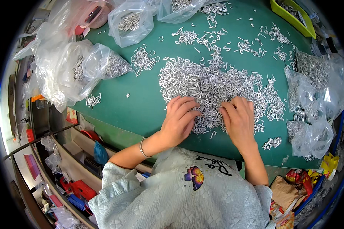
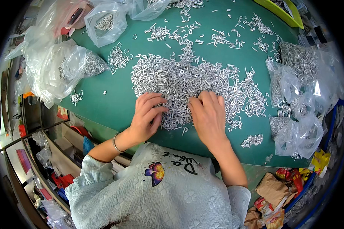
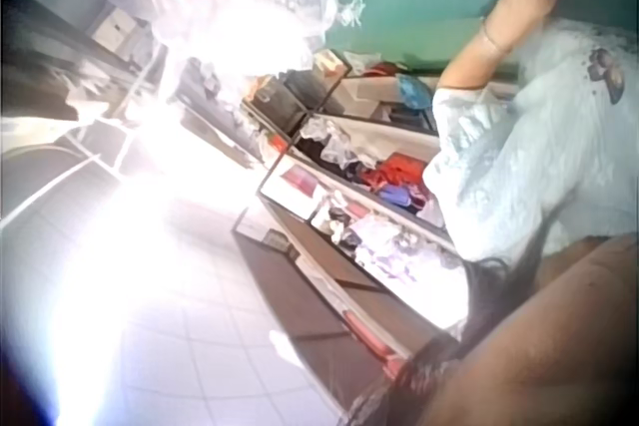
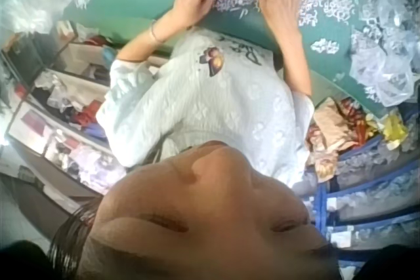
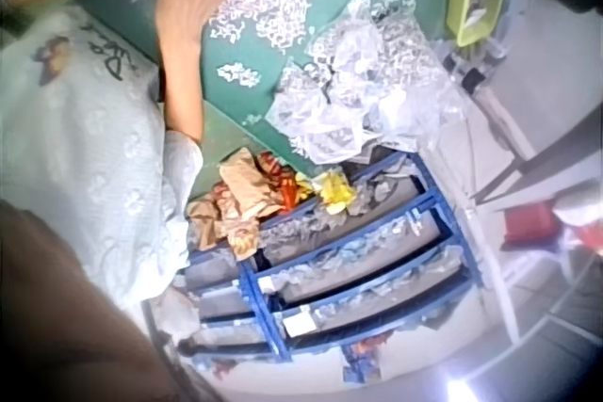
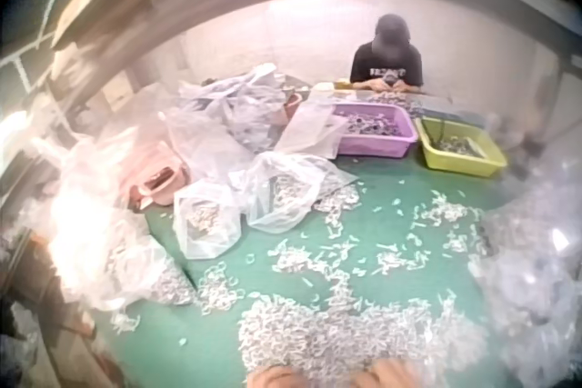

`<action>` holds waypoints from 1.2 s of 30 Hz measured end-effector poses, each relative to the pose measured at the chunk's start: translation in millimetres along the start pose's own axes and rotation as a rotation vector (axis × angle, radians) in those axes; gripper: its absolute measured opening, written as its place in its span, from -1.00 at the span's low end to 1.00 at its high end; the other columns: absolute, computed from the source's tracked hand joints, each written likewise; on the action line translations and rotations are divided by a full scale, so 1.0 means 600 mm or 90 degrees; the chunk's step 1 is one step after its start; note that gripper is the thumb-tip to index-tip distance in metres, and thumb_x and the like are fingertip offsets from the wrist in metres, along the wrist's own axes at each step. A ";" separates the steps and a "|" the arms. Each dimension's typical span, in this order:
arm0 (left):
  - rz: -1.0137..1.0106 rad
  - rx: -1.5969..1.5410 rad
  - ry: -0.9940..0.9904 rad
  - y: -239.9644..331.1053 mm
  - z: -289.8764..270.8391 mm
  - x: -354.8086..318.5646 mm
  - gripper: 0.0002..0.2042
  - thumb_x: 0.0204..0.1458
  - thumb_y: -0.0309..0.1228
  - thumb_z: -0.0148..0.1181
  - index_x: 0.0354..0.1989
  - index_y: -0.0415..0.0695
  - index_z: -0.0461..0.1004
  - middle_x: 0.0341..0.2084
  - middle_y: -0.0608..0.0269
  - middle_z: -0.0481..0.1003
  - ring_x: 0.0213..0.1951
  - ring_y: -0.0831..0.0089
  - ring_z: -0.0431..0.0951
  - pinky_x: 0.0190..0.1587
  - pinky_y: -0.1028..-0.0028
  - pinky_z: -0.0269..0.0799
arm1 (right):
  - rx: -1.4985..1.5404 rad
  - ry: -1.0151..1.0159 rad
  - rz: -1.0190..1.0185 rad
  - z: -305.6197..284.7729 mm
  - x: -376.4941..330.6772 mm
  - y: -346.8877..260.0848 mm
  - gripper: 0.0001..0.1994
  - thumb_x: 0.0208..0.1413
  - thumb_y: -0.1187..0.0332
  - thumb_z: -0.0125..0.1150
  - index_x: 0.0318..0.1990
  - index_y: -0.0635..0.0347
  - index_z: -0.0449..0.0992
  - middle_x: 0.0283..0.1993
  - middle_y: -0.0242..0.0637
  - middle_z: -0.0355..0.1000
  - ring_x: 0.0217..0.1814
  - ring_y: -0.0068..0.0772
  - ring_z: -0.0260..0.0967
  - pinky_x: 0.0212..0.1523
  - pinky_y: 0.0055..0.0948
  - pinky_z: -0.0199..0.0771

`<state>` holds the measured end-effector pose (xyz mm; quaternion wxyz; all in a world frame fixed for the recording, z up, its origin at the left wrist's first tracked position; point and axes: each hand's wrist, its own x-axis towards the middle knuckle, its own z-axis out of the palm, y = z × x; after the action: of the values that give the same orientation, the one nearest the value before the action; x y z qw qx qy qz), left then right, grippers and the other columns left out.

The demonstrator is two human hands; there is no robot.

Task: The person sorts through a large pile of small, hook-shaped silver metal components on a green table by hand, picking them up individually and moving them into smaller groups or containers.

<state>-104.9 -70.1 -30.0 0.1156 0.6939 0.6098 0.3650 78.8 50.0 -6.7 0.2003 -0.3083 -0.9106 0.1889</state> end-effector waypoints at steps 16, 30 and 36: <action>0.078 0.051 -0.176 -0.002 0.006 0.006 -0.54 -0.11 -0.51 0.21 0.06 -0.21 0.40 0.18 0.07 0.27 0.29 -0.04 0.16 0.24 -0.08 0.09 | 1.055 -0.037 0.552 -0.045 -0.072 0.041 -0.83 0.29 0.38 -0.04 -0.18 0.33 0.41 -0.54 -0.48 0.13 -0.52 -0.63 0.02 -0.50 -0.59 0.04; 0.014 0.121 -0.114 -0.050 -0.020 0.147 -0.80 -0.06 -0.50 0.27 -0.21 -0.10 0.55 -0.25 0.28 0.43 -0.16 0.29 0.40 -0.14 0.34 0.23 | 0.503 -0.031 0.338 -0.024 -0.010 -0.006 -0.93 0.16 0.53 0.17 -0.23 0.25 0.54 -0.51 -0.57 0.22 -0.53 -0.82 0.03 -0.56 -0.69 -0.02; 0.057 0.186 -0.213 -0.057 -0.017 0.166 -0.85 -0.05 -0.47 0.27 -0.28 -0.12 0.53 -0.31 0.28 0.43 -0.20 0.33 0.42 -0.14 0.34 0.27 | 0.453 -0.011 0.315 -0.026 -0.010 0.001 -0.91 0.12 0.56 0.19 -0.23 0.24 0.55 -0.52 -0.55 0.21 -0.54 -0.80 0.04 -0.58 -0.69 -0.01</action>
<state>-138.9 27.3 -7.2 0.0969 0.7804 0.5974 0.1572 90.6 50.0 4.6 0.2349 -0.4278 -0.6890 0.5358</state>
